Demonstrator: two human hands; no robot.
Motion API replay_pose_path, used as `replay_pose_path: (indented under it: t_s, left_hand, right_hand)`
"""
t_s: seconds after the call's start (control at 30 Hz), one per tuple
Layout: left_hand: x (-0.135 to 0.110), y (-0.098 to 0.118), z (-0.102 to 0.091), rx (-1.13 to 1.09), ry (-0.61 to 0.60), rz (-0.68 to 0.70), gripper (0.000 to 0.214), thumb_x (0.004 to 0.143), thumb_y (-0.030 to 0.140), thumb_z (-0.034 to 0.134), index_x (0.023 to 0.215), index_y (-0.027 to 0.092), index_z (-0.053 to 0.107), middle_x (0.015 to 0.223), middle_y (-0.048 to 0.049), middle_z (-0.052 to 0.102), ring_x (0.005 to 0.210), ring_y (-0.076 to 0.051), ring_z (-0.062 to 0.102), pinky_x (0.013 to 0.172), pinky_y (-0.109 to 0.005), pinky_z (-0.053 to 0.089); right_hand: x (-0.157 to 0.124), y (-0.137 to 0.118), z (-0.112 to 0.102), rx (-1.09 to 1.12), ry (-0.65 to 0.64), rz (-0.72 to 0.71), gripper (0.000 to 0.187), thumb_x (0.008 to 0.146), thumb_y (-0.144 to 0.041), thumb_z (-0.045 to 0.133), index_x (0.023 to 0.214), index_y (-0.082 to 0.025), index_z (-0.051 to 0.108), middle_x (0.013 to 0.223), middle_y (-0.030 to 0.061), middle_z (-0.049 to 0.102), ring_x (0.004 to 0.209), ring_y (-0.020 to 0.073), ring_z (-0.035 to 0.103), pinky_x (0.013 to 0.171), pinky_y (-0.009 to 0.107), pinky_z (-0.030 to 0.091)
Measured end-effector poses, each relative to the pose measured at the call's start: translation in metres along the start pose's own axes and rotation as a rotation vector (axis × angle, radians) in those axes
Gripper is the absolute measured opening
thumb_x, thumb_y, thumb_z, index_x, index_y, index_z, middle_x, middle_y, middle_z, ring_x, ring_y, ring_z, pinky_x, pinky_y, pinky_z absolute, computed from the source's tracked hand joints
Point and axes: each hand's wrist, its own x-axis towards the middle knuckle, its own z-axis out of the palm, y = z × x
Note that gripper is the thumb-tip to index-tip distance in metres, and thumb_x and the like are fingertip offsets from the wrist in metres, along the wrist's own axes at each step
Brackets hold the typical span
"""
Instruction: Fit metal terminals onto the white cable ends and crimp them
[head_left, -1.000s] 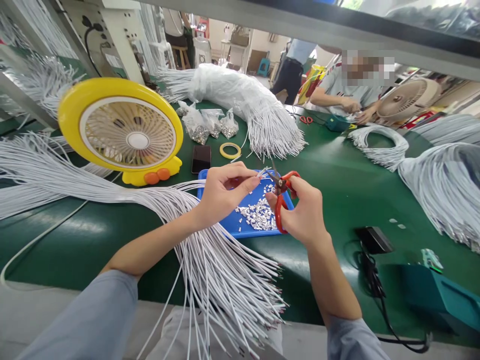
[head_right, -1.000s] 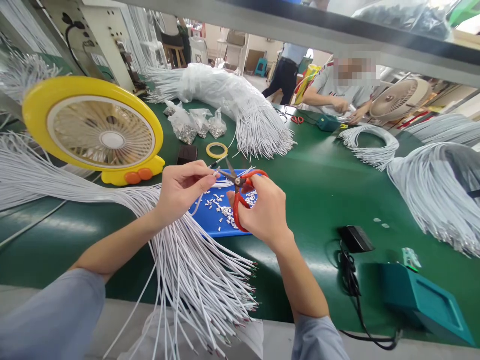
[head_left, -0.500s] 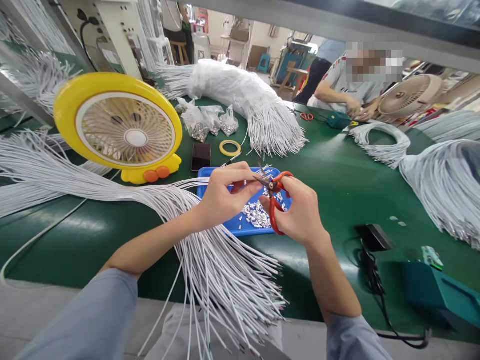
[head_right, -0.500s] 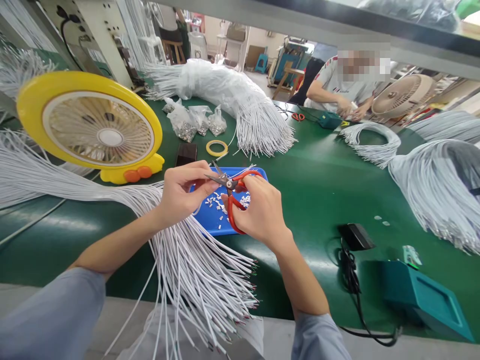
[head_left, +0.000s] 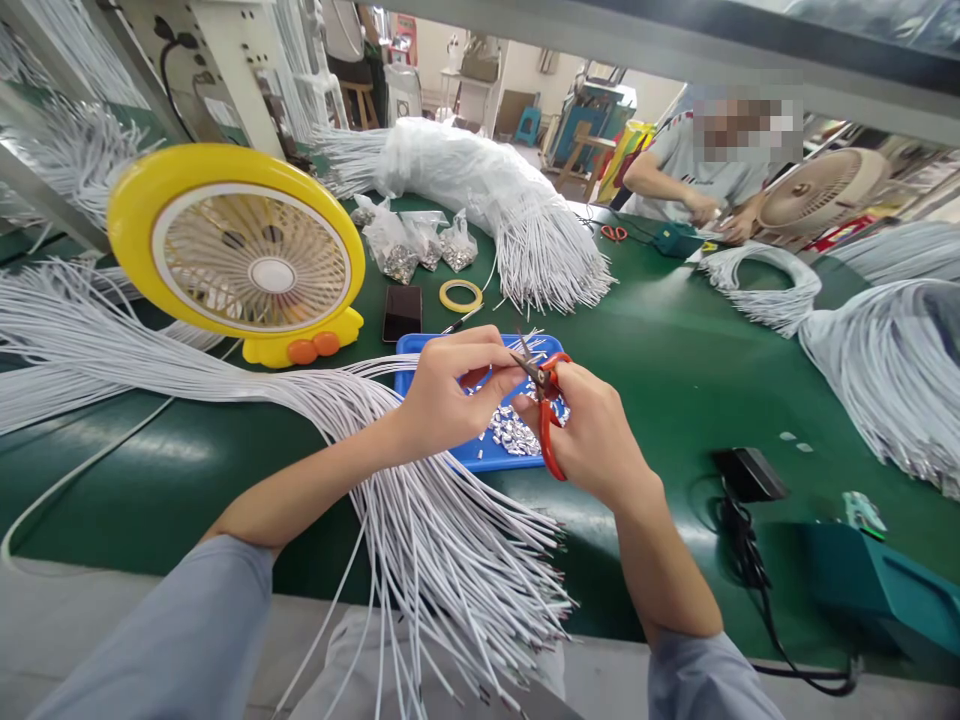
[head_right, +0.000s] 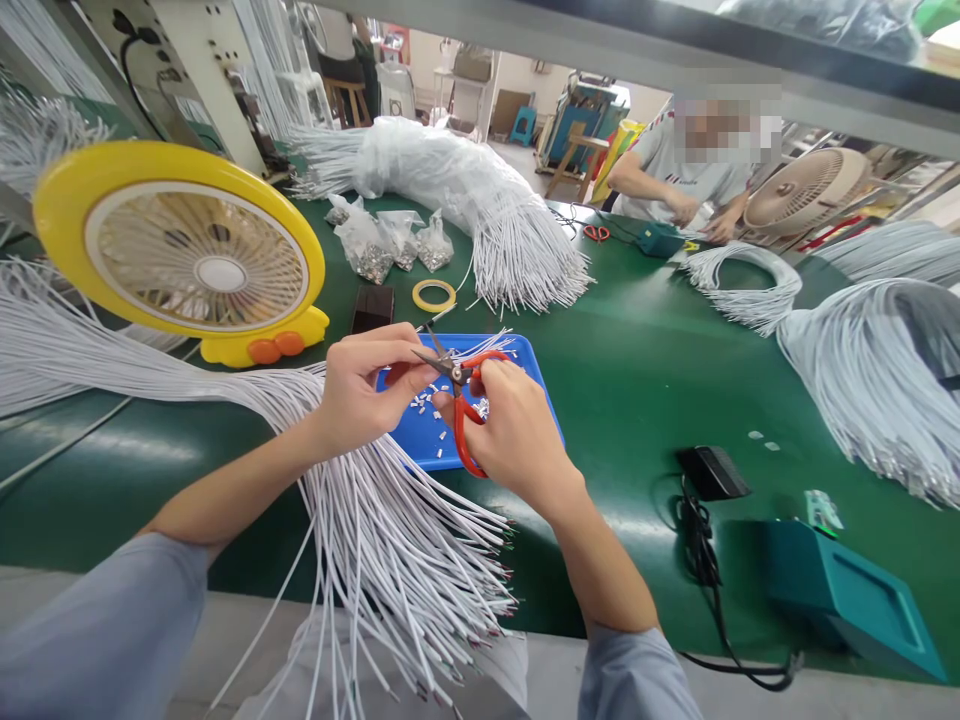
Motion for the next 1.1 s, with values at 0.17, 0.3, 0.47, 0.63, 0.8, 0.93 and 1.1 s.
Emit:
replay_pose_path:
  t_s: [0.17, 0.3, 0.47, 0.63, 0.8, 0.93, 1.1]
  left_hand:
    - [0.004, -0.006, -0.002, -0.08, 0.076, -0.104, 0.01, 0.083, 0.015, 0.062, 0.074, 0.013, 0.068, 0.064, -0.0006, 0.056, 0.055, -0.007, 0.046, 0.048, -0.02, 0.035]
    - [0.005, -0.005, -0.003, -0.183, 0.163, -0.168, 0.008, 0.082, 0.02, 0.066, 0.076, 0.015, 0.069, 0.066, -0.0006, 0.059, 0.056, -0.007, 0.048, 0.048, -0.019, 0.038]
    - [-0.003, 0.006, 0.005, -0.204, 0.011, -0.202, 0.008, 0.078, 0.022, 0.071, 0.076, 0.014, 0.071, 0.068, -0.0022, 0.063, 0.058, -0.008, 0.053, 0.047, -0.017, 0.042]
    - [-0.009, 0.007, 0.012, -0.208, -0.054, -0.157, 0.007, 0.078, 0.02, 0.072, 0.075, 0.014, 0.071, 0.065, -0.0014, 0.061, 0.056, -0.007, 0.049, 0.045, -0.017, 0.039]
    - [-0.01, 0.005, 0.013, -0.201, -0.061, -0.116, 0.007, 0.078, 0.019, 0.071, 0.073, 0.014, 0.069, 0.062, 0.0002, 0.059, 0.054, -0.006, 0.045, 0.047, -0.018, 0.038]
    - [-0.011, 0.005, 0.015, -0.179, -0.054, -0.118, 0.007, 0.077, 0.019, 0.072, 0.073, 0.014, 0.07, 0.062, 0.0, 0.058, 0.053, -0.006, 0.044, 0.046, -0.019, 0.037]
    - [-0.009, 0.005, 0.015, -0.231, -0.107, -0.176, 0.01, 0.08, 0.021, 0.069, 0.074, 0.013, 0.07, 0.062, -0.0009, 0.06, 0.054, -0.007, 0.046, 0.049, -0.02, 0.038]
  right_hand:
    - [0.004, 0.012, -0.008, -0.035, -0.05, 0.116, 0.038, 0.082, -0.042, 0.06, 0.06, -0.02, 0.038, 0.06, -0.0009, 0.05, 0.054, 0.0104, 0.038, 0.053, 0.027, 0.029]
    - [0.009, 0.028, -0.019, 0.122, 0.035, 0.274, 0.038, 0.075, -0.04, 0.069, 0.057, -0.019, 0.043, 0.053, -0.0035, 0.047, 0.05, 0.009, 0.036, 0.049, 0.026, 0.029]
    - [0.001, 0.013, -0.011, 0.663, 0.318, 0.126, 0.015, 0.077, -0.023, 0.067, 0.07, -0.02, 0.054, 0.076, 0.0006, 0.065, 0.07, 0.0138, 0.058, 0.065, 0.029, 0.046]
    - [-0.006, -0.004, 0.0, 0.772, 0.343, 0.026, 0.019, 0.075, -0.014, 0.069, 0.07, -0.022, 0.052, 0.079, -0.0011, 0.065, 0.075, 0.0136, 0.059, 0.072, 0.031, 0.047]
    - [-0.008, -0.005, 0.0, 0.793, 0.347, -0.018, 0.02, 0.075, -0.011, 0.069, 0.071, -0.022, 0.053, 0.077, -0.0018, 0.063, 0.072, 0.0123, 0.058, 0.069, 0.03, 0.047]
    - [-0.009, -0.006, -0.001, 0.795, 0.351, 0.007, 0.021, 0.073, -0.01, 0.07, 0.071, -0.022, 0.053, 0.075, -0.0022, 0.063, 0.071, 0.0122, 0.058, 0.067, 0.029, 0.047]
    - [-0.01, -0.005, -0.002, 0.741, 0.358, 0.042, 0.021, 0.075, -0.01, 0.067, 0.069, -0.023, 0.051, 0.074, -0.0017, 0.062, 0.068, 0.0129, 0.056, 0.064, 0.03, 0.047]
